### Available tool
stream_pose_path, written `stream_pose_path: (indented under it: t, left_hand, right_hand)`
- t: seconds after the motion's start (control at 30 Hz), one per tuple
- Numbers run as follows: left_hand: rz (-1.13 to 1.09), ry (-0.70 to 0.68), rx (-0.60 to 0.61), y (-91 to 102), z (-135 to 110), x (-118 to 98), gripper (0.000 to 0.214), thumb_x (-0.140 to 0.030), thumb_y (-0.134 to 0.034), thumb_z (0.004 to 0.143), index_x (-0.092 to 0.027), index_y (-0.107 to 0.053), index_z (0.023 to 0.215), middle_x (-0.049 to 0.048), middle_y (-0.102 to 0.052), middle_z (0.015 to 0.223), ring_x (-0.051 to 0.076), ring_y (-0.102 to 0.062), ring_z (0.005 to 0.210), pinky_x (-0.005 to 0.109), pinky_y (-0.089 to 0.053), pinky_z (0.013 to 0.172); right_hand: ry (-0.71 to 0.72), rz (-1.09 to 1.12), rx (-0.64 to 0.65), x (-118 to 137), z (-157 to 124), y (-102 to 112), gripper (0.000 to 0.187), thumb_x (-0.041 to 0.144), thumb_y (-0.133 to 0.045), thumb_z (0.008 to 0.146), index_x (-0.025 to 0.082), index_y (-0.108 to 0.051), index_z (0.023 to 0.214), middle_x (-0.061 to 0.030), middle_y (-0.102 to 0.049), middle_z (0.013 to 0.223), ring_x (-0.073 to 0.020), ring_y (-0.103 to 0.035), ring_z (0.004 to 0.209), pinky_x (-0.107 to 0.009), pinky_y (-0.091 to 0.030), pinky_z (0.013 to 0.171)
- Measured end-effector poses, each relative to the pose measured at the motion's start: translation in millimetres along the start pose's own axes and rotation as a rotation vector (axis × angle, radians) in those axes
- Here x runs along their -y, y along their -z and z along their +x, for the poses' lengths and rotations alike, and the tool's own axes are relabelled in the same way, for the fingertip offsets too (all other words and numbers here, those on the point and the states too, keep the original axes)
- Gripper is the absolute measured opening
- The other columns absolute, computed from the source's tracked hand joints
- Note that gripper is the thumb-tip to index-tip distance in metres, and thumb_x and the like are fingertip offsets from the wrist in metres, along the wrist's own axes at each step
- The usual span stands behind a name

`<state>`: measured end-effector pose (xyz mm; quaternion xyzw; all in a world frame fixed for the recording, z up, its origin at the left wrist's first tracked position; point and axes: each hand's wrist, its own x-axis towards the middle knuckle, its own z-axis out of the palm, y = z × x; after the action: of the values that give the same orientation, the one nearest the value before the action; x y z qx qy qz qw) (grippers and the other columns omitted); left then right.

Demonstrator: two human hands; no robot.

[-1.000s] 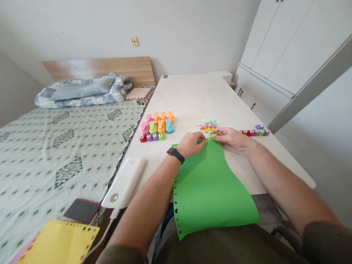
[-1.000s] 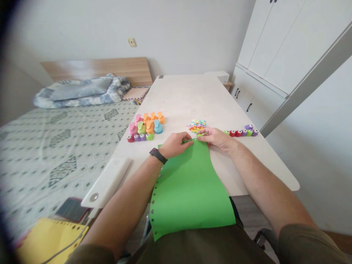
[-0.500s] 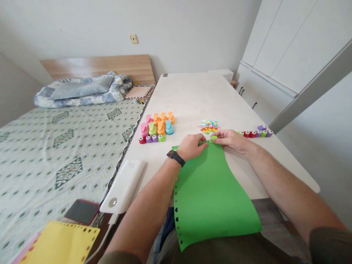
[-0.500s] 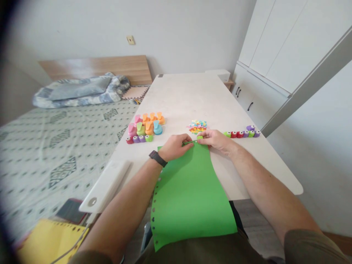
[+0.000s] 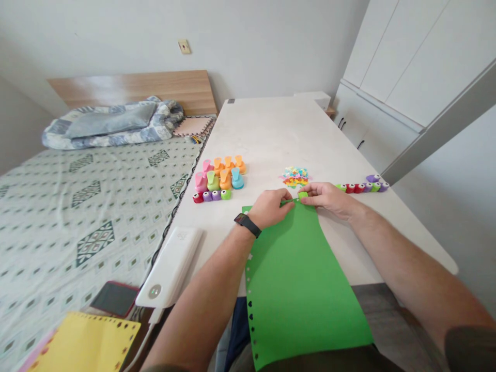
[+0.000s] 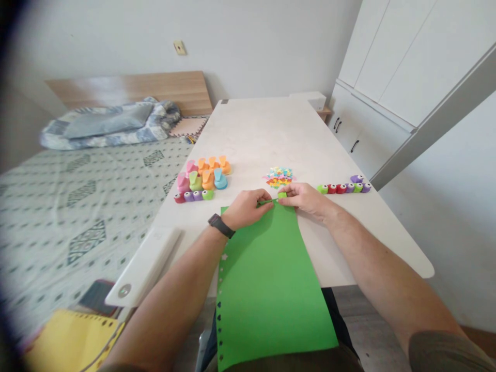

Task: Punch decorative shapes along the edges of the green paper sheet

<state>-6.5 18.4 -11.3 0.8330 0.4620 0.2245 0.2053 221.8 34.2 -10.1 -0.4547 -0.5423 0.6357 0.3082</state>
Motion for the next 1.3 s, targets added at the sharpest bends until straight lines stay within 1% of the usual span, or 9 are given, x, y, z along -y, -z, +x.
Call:
stream_pose_path:
  t: [0.17, 0.37, 0.53, 0.63, 0.83, 0.97, 1.13, 1.3]
  left_hand:
    - [-0.017, 0.009, -0.002, -0.1, 0.0, 1.5, 0.020, -0.035, -0.060, 0.092, -0.020, -0.072, 0.098, 0.0038, -0.077, 0.092, 0.018, -0.068, 0.078, 0.027, -0.047, 0.069]
    - [-0.017, 0.011, -0.008, -0.4, 1.2, 3.3, 0.020, -0.035, -0.061, 0.092, -0.020, -0.072, 0.097, 0.0032, -0.076, 0.091, 0.017, -0.067, 0.077, 0.027, -0.046, 0.069]
    - [-0.023, 0.024, -0.002, 1.5, 1.6, 1.2, 0.019, -0.034, -0.062, 0.091, -0.019, -0.072, 0.096, 0.0031, -0.076, 0.090, 0.017, -0.067, 0.077, 0.027, -0.046, 0.068]
    - [-0.021, 0.017, -0.004, 2.2, 1.6, 0.7, 0.019, -0.034, -0.061, 0.091, -0.019, -0.072, 0.096, 0.0030, -0.076, 0.090, 0.017, -0.067, 0.077, 0.027, -0.046, 0.068]
    - [-0.031, -0.001, -0.009, 1.1, 1.9, 2.2, 0.019, -0.034, -0.060, 0.092, -0.020, -0.071, 0.097, 0.0022, -0.076, 0.090, 0.017, -0.067, 0.076, 0.028, -0.045, 0.068]
    - [-0.030, 0.002, -0.004, 0.2, 2.3, 2.4, 0.018, -0.034, -0.061, 0.092, -0.020, -0.071, 0.096, 0.0021, -0.076, 0.089, 0.017, -0.066, 0.076, 0.028, -0.044, 0.068]
    - [-0.025, 0.008, 0.008, 0.3, 2.8, 2.1, 0.018, -0.034, -0.060, 0.092, -0.020, -0.071, 0.097, 0.0027, -0.076, 0.090, 0.017, -0.067, 0.076, 0.027, -0.045, 0.068]
    - [-0.027, 0.019, 0.020, 0.6, 2.7, 1.3, 0.019, -0.034, -0.060, 0.092, -0.020, -0.072, 0.097, 0.0035, -0.076, 0.091, 0.018, -0.068, 0.079, 0.028, -0.048, 0.070]
  right_hand:
    - [0.003, -0.004, -0.018, 0.8, -1.0, -0.5, 0.042, 0.031, -0.093, 0.065, 0.017, -0.072, 0.099, -0.0048, -0.075, 0.088, -0.0160, -0.068, 0.077, -0.028, -0.054, 0.070]
    - [0.007, -0.023, -0.025, 1.1, -1.2, 0.6, 0.038, 0.030, -0.091, 0.069, 0.017, -0.072, 0.100, -0.0042, -0.074, 0.089, -0.0147, -0.067, 0.076, -0.027, -0.054, 0.071]
    - [0.005, -0.019, -0.045, 3.3, -2.2, -0.8, 0.040, 0.029, -0.092, 0.066, 0.016, -0.072, 0.099, -0.0047, -0.074, 0.088, -0.0154, -0.067, 0.076, -0.027, -0.054, 0.070]
    - [0.014, -0.023, -0.034, 3.0, -1.7, -0.8, 0.040, 0.029, -0.092, 0.065, 0.017, -0.073, 0.098, -0.0039, -0.074, 0.087, -0.0151, -0.066, 0.076, -0.027, -0.053, 0.070]
    - [0.013, -0.031, -0.023, 0.7, 0.0, 0.0, 0.040, 0.033, -0.092, 0.066, 0.017, -0.072, 0.097, -0.0051, -0.075, 0.090, -0.0171, -0.068, 0.079, -0.030, -0.054, 0.075]
    - [0.027, -0.065, -0.017, 0.2, -0.2, -0.2, 0.040, 0.033, -0.090, 0.068, 0.017, -0.072, 0.100, -0.0050, -0.075, 0.089, -0.0170, -0.068, 0.079, -0.031, -0.054, 0.075]
    - [0.063, -0.134, -0.019, -0.9, -0.1, -1.1, 0.033, 0.032, -0.086, 0.072, 0.018, -0.072, 0.098, -0.0036, -0.073, 0.088, -0.0160, -0.065, 0.079, -0.029, -0.051, 0.075]
    - [0.092, -0.159, -0.037, -5.0, 1.8, -2.2, 0.031, 0.028, -0.086, 0.071, 0.019, -0.071, 0.096, -0.0037, -0.072, 0.088, -0.0176, -0.065, 0.080, -0.031, -0.051, 0.074]
